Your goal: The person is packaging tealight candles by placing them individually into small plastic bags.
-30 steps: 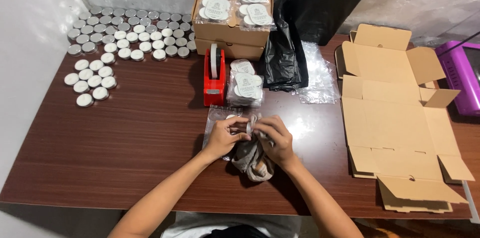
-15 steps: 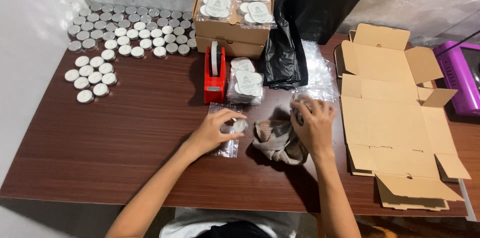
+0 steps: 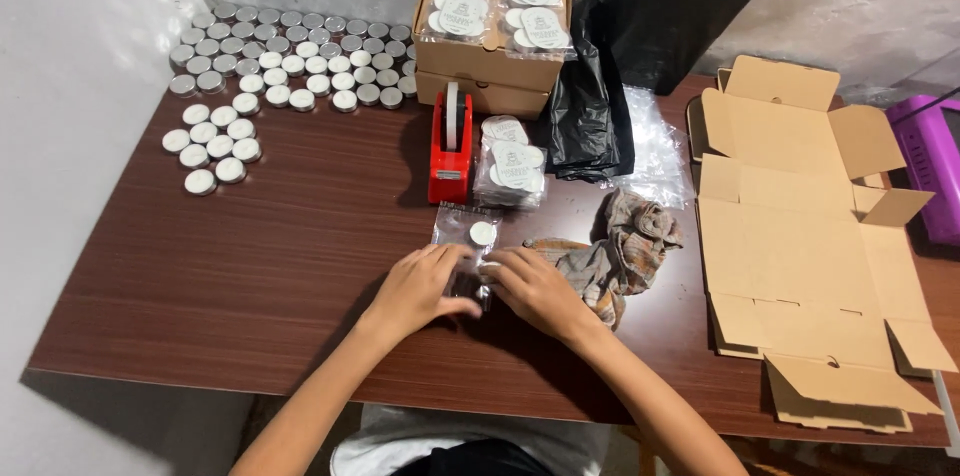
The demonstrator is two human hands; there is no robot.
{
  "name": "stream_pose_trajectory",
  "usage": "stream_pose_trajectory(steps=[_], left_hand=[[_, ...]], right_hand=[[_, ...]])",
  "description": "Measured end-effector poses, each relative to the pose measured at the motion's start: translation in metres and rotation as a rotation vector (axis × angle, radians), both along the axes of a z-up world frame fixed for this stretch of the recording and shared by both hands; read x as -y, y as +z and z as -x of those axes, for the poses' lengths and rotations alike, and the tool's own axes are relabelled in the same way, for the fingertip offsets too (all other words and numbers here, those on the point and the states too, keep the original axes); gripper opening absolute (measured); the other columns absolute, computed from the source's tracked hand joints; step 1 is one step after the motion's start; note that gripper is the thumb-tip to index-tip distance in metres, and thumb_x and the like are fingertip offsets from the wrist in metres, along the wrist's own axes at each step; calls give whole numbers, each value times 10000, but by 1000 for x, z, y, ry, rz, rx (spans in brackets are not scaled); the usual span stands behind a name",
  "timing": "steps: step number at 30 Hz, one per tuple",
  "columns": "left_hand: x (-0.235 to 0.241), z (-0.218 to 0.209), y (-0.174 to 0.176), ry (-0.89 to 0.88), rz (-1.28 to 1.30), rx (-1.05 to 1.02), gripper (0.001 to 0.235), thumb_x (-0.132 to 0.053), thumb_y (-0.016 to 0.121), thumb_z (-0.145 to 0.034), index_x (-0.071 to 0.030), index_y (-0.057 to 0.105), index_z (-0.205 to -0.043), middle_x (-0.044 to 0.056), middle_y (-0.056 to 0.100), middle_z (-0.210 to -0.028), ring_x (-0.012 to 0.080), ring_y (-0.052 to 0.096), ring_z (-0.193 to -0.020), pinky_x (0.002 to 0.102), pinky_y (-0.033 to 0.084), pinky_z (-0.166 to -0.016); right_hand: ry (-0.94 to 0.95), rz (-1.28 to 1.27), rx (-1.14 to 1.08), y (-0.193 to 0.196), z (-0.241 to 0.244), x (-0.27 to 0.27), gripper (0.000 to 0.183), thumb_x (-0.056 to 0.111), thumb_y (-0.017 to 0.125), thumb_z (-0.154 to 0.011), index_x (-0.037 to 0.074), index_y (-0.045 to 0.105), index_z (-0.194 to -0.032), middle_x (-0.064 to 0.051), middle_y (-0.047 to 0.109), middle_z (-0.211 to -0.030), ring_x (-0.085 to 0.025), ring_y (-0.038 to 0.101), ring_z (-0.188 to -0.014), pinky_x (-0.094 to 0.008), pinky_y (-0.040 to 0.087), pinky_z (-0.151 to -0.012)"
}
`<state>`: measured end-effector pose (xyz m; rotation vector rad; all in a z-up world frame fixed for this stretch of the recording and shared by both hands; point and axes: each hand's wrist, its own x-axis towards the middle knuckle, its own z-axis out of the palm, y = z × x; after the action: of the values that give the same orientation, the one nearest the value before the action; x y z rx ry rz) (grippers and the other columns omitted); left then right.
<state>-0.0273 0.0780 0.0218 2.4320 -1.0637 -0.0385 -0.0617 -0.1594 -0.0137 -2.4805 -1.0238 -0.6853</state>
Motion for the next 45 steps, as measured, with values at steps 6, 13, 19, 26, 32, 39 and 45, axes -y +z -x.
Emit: stream_pose_trajectory(steps=[6, 13, 19, 26, 32, 39, 45], left_hand=[[-31, 9, -30, -54, -107, 107, 263, -428, 731, -836, -239, 722, -1019, -27, 664, -1199, 197, 594, -1141, 327, 477, -918], [-28, 13, -58, -113, -14, 319, 208, -403, 646, -942, -230, 722, -1030, -60, 692, -1101, 157, 607, -1139, 303, 502, -914], [-11, 15, -71, -117, 22, 348, 167, -327, 660, -951, -195, 719, -1034, -38, 724, -1100, 143, 627, -1195, 301, 494, -992], [8, 7, -99, -149, 53, 636, 154, -235, 573, -978, -122, 657, -917, 30, 685, -906, 187, 662, -1003, 294, 534, -838], [12, 11, -80, -115, 119, 644, 103, -167, 555, -921, -88, 615, -946, 55, 608, -806, 218, 654, -880, 298, 539, -777], [3, 21, -43, 8, 339, 198, 167, -168, 824, -784, -199, 749, -930, -39, 755, -809, 138, 707, -917, 276, 535, -865], [6, 31, -5, 162, 417, -199, 91, -260, 819, -799, -211, 751, -835, -31, 788, -776, 187, 731, -824, 326, 530, -783]], right_hand=[[80, -112, -370, 52, 31, -28, 261, 24, 720, -891, 30, 588, -1116, -171, 651, -1263, -384, 719, -1046, -461, 612, -835], [24, -57, -243, 8, 20, -7, 321, 27, 731, -860, 15, 594, -1150, -219, 631, -1282, -403, 673, -1142, -471, 589, -915], [-164, 39, -209, 11, 32, 2, 249, 144, 685, -956, 68, 576, -1166, -122, 621, -1288, -313, 712, -1076, -423, 611, -856], [-141, -15, -230, 30, 51, 8, 247, 94, 703, -926, 69, 587, -1143, -107, 638, -1219, -314, 703, -1106, -399, 608, -861], [-178, -143, -191, 33, 60, 13, 266, 95, 754, -880, 103, 640, -1120, -49, 646, -1155, -267, 692, -1066, -370, 601, -844], [-208, -267, -165, 33, 64, 8, 258, 50, 793, -823, 128, 729, -1060, -13, 650, -1000, -246, 665, -904, -375, 582, -759], [-179, -293, -154, 40, 80, -13, 220, 134, 845, -777, 149, 765, -982, -37, 669, -969, -284, 633, -888, -427, 554, -786]])
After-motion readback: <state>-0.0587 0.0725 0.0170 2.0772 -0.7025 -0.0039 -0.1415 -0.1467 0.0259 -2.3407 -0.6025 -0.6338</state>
